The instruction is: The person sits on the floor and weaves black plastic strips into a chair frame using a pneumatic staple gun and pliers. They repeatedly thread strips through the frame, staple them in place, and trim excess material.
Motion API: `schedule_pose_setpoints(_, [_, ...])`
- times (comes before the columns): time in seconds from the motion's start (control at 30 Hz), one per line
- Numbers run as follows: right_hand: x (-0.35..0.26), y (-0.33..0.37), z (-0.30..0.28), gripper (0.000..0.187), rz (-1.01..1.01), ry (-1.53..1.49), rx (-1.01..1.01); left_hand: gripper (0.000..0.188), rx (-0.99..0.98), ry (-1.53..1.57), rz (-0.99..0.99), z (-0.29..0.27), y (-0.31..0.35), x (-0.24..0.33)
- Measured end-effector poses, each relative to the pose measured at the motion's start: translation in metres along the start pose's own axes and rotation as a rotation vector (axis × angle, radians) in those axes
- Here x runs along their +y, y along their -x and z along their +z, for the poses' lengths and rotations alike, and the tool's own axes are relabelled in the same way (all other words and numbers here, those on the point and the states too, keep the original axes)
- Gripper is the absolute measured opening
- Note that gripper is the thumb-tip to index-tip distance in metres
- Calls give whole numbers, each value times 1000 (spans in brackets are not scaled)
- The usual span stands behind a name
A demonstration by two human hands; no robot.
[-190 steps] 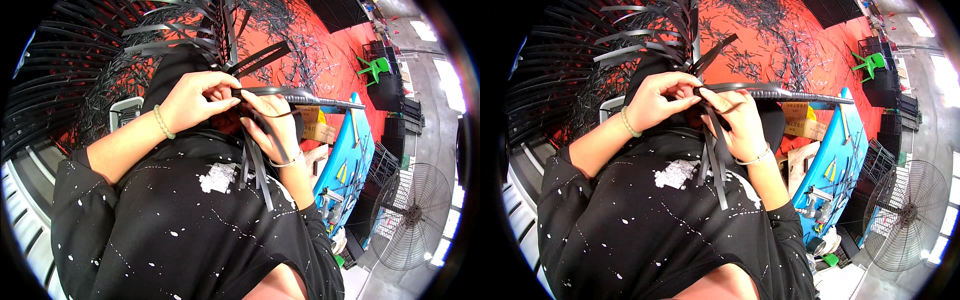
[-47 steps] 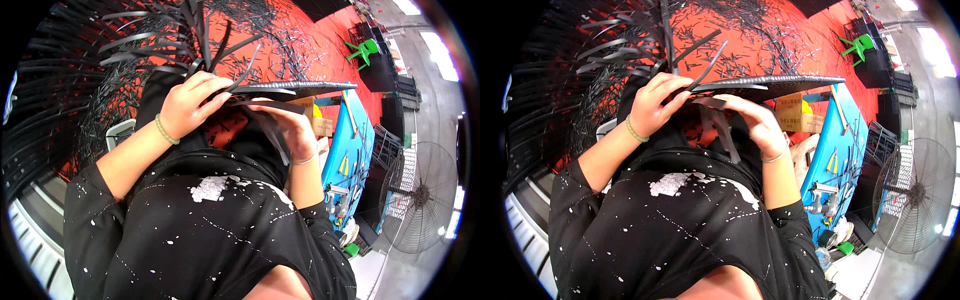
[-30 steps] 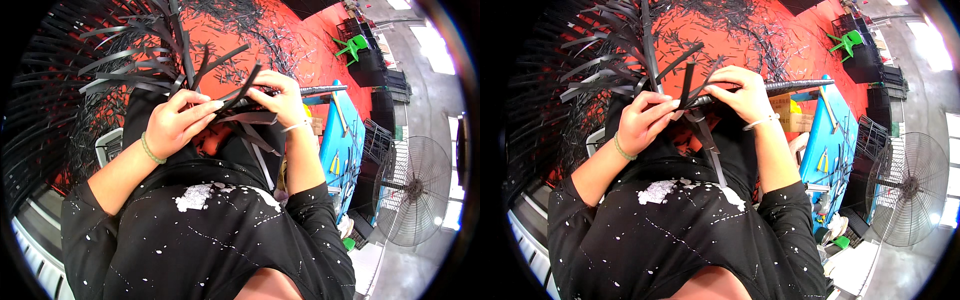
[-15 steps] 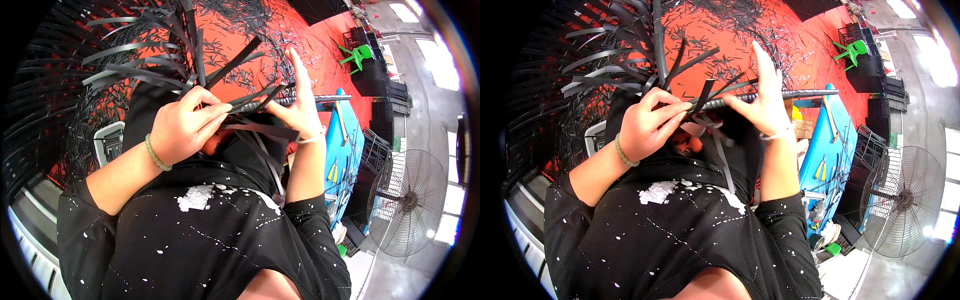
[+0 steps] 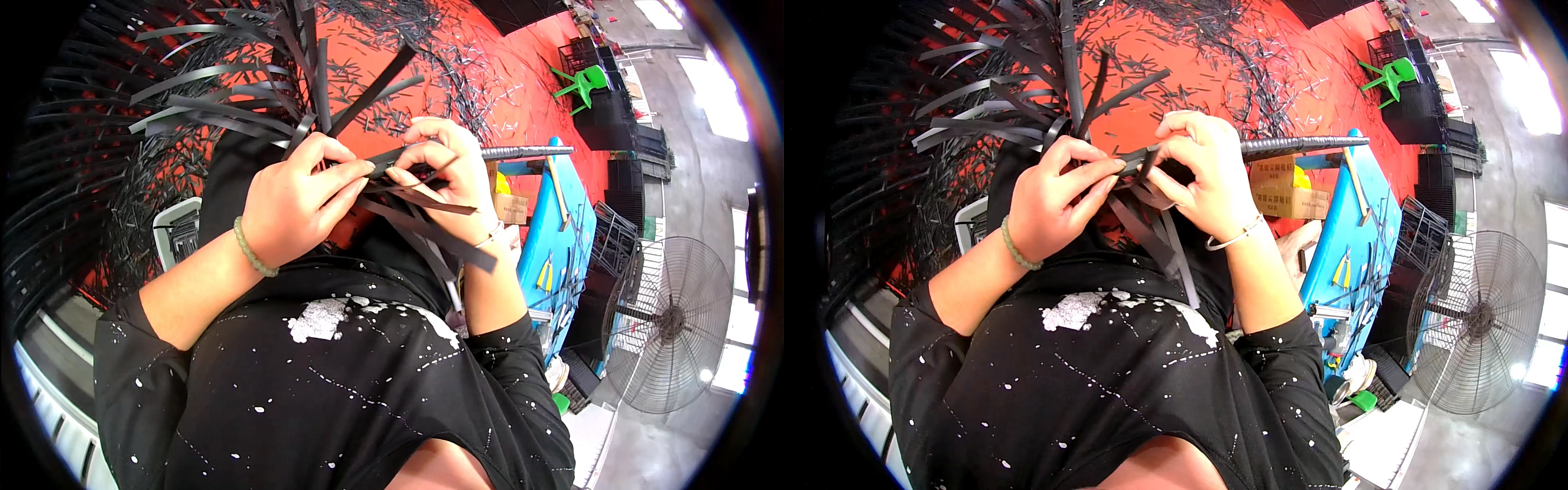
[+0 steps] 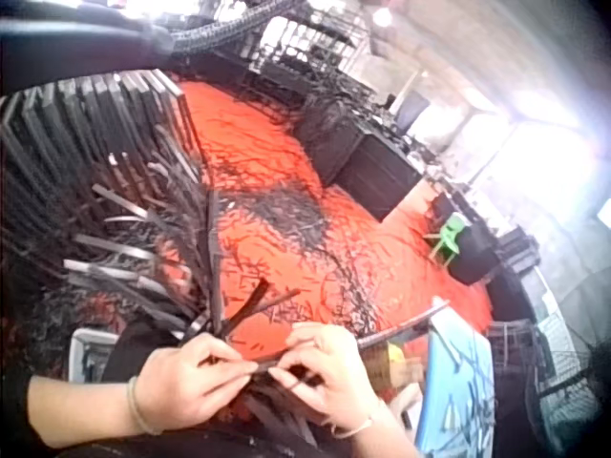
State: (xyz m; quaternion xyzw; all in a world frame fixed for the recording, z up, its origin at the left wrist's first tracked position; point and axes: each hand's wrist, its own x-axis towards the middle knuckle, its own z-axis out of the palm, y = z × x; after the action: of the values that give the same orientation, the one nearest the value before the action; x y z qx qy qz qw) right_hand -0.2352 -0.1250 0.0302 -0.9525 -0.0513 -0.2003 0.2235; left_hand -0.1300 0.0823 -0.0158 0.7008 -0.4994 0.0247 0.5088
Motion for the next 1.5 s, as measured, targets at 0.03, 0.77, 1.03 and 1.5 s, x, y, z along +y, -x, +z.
schedule_pose_setpoints(0.03, [2, -1, 0, 22, 15, -26, -4, 18, 4, 2, -3, 1, 0, 0])
schedule_pose_setpoints(0.77, [-3, -8, -15, 20, -18, 70, -115, 16, 75, 29, 21, 3, 0, 1])
schedule_pose_setpoints(1.03, [11, 4, 12, 26, -24, -139, -19, 19, 70, 70, -2, 5, 0, -1])
schedule_pose_setpoints(1.5, [14, 1, 5, 15, -82, -42, -44, 17, 41, 66, 7, 2, 0, -4])
